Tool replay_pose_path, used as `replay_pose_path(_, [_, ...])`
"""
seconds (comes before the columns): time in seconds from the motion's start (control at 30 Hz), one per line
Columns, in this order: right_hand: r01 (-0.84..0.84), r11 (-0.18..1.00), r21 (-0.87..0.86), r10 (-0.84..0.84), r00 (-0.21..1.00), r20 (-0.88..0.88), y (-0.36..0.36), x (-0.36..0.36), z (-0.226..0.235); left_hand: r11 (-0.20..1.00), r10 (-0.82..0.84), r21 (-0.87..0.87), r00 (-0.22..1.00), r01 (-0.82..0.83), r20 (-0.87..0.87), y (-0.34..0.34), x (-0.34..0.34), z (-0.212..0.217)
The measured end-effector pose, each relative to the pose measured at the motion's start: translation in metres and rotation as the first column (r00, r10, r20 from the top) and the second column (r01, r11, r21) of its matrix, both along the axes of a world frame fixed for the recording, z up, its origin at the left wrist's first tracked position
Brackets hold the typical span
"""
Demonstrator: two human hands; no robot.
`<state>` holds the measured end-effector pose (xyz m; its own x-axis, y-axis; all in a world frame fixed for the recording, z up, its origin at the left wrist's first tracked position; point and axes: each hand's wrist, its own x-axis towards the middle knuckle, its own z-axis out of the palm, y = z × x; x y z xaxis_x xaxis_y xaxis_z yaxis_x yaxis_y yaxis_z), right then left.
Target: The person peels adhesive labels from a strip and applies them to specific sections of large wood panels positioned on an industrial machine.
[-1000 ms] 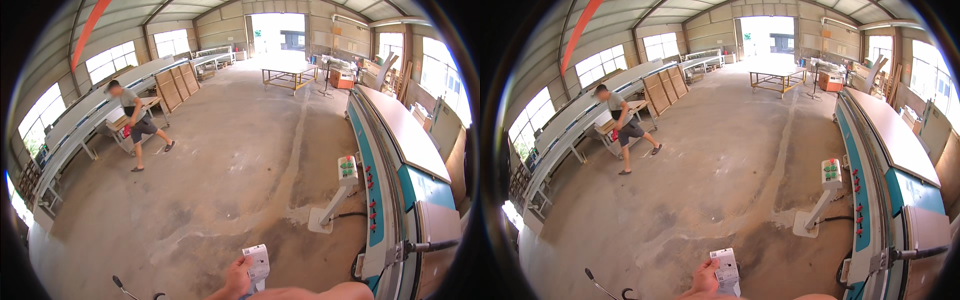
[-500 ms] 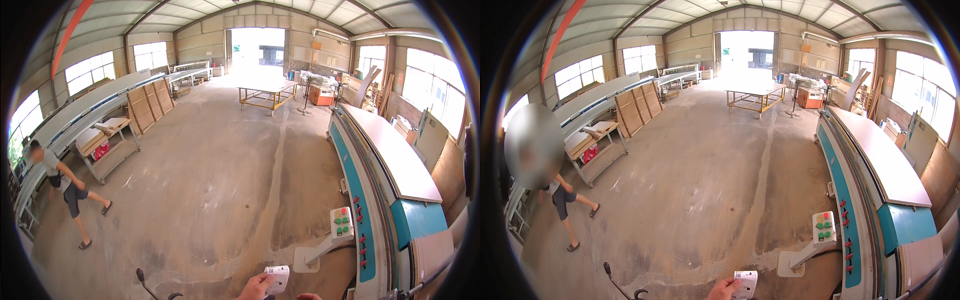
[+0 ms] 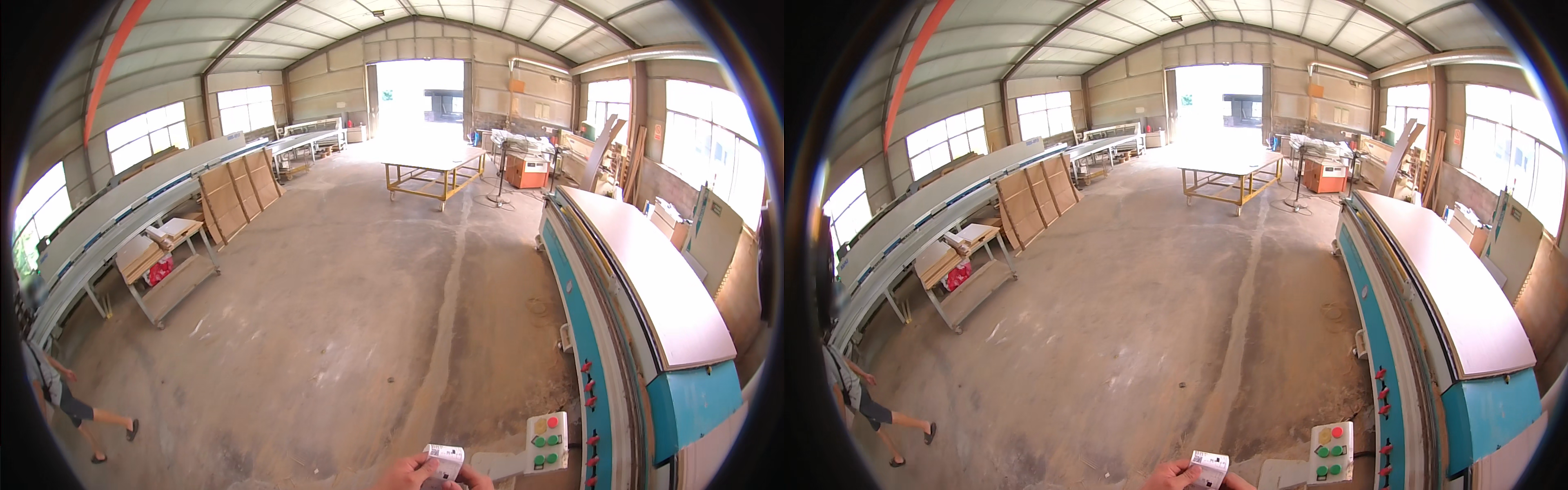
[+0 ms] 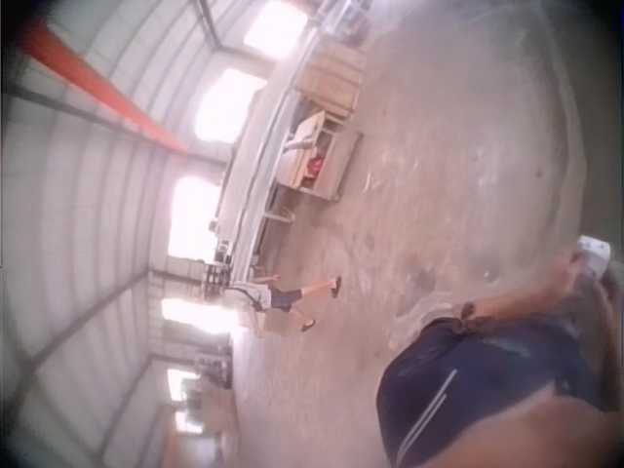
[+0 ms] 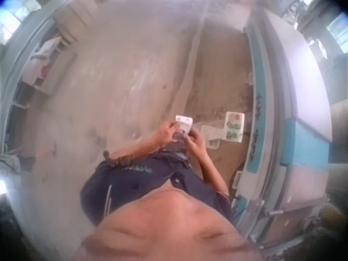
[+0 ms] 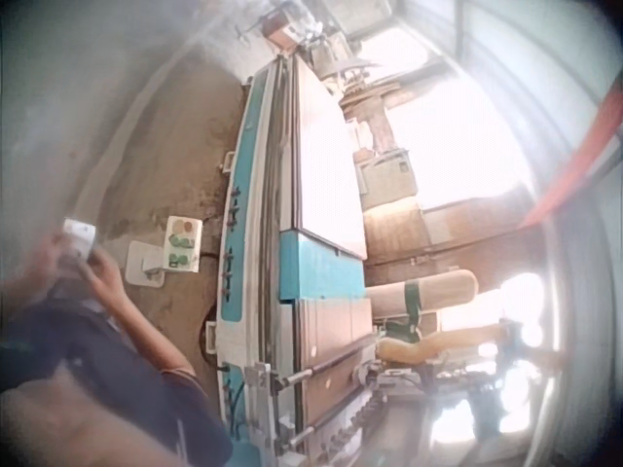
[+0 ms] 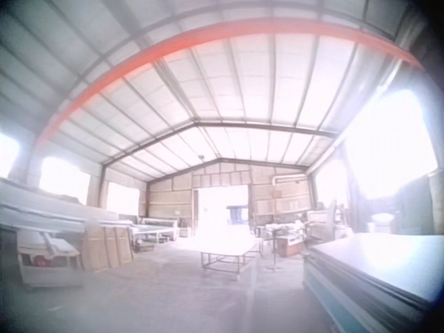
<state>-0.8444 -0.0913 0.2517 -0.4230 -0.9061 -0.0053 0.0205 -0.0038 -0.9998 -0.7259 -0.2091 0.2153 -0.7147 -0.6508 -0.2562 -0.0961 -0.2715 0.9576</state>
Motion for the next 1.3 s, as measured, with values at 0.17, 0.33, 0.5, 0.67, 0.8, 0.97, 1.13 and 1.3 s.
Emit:
replay_pose_path(0.17, [0.171, 0.97, 0.174, -0.177, 0.984, 0.018, -0.023, -0.037, 0.003, 0.977, -0.108, 0.156, 0.966, 0.146, -0.233, -0.038, -0.06, 0.005])
replay_pose_path(0.33, [0.486, 0.87, 0.077, -0.492, 0.865, 0.098, -0.049, -0.046, -0.003, 0.907, -0.419, 0.005, 0.902, 0.422, -0.102, -0.074, -0.098, 0.028])
replay_pose_path(0.5, [0.637, 0.759, 0.138, -0.646, 0.763, 0.029, -0.081, -0.031, 0.008, 0.734, -0.664, -0.075, 0.736, 0.676, 0.136, -0.122, -0.114, 0.045])
replay_pose_path(0.67, [0.84, 0.533, 0.102, -0.842, 0.515, 0.161, -0.104, -0.009, 0.011, 0.569, -0.822, 0.046, 0.565, 0.821, 0.072, -0.144, -0.137, 0.029])
replay_pose_path(0.8, [0.885, 0.446, 0.135, -0.89, 0.423, 0.171, -0.105, 0.002, 0.024, 0.474, -0.88, 0.087, 0.475, 0.876, 0.019, -0.142, -0.146, 0.015])
replay_pose_path(0.97, [0.922, 0.362, 0.137, -0.932, 0.358, 0.052, -0.089, 0.016, 0.034, 0.4, -0.907, 0.185, 0.416, 0.897, -0.056, -0.125, -0.142, 0.019])
replay_pose_path(1.13, [0.918, 0.382, 0.106, -0.924, 0.378, 0.056, -0.064, 0.019, 0.02, 0.425, -0.903, 0.135, 0.43, 0.895, -0.009, -0.1, -0.138, 0.033])
replay_pose_path(1.3, [0.912, 0.399, 0.098, -0.917, 0.395, 0.06, -0.033, 0.029, 0.016, 0.386, -0.919, 0.173, 0.395, 0.906, -0.016, -0.072, -0.131, 0.049])
